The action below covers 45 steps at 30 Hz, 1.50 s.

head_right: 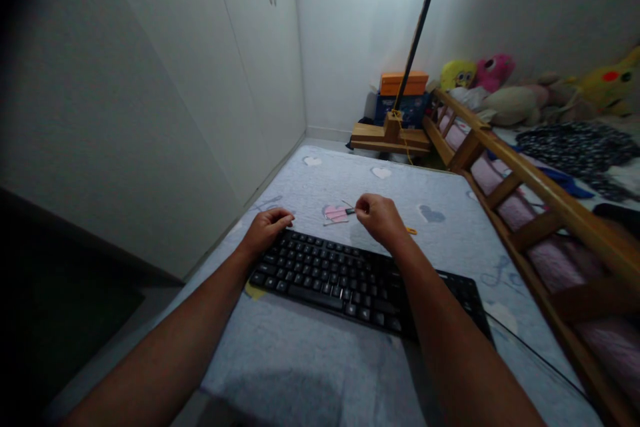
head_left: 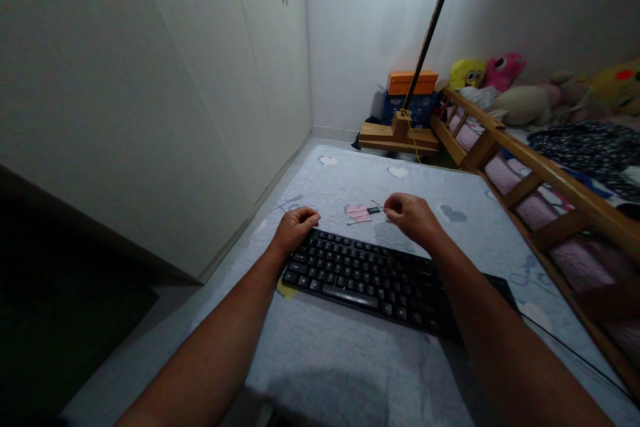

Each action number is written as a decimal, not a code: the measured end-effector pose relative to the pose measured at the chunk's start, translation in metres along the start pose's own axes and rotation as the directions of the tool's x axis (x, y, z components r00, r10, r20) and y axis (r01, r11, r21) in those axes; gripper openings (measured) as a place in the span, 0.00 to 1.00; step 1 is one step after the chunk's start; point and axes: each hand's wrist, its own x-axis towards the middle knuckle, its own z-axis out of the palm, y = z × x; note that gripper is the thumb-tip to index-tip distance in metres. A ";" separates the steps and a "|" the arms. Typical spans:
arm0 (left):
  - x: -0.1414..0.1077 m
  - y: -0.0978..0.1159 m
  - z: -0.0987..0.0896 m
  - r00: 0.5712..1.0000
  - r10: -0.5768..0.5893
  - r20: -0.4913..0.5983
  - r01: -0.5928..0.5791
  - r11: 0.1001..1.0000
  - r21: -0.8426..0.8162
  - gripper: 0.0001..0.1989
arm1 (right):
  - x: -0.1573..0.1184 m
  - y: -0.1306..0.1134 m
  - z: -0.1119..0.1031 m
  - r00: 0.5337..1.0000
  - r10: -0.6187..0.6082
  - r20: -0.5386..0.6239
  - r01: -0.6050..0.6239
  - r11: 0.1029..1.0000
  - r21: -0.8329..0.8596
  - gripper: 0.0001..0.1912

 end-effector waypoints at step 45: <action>0.000 0.007 0.009 0.999 -0.039 0.000 0.038 0.986 0.165 0.15 | -0.147 0.087 0.001 0.916 0.182 -0.358 -0.029 0.919 0.394 0.12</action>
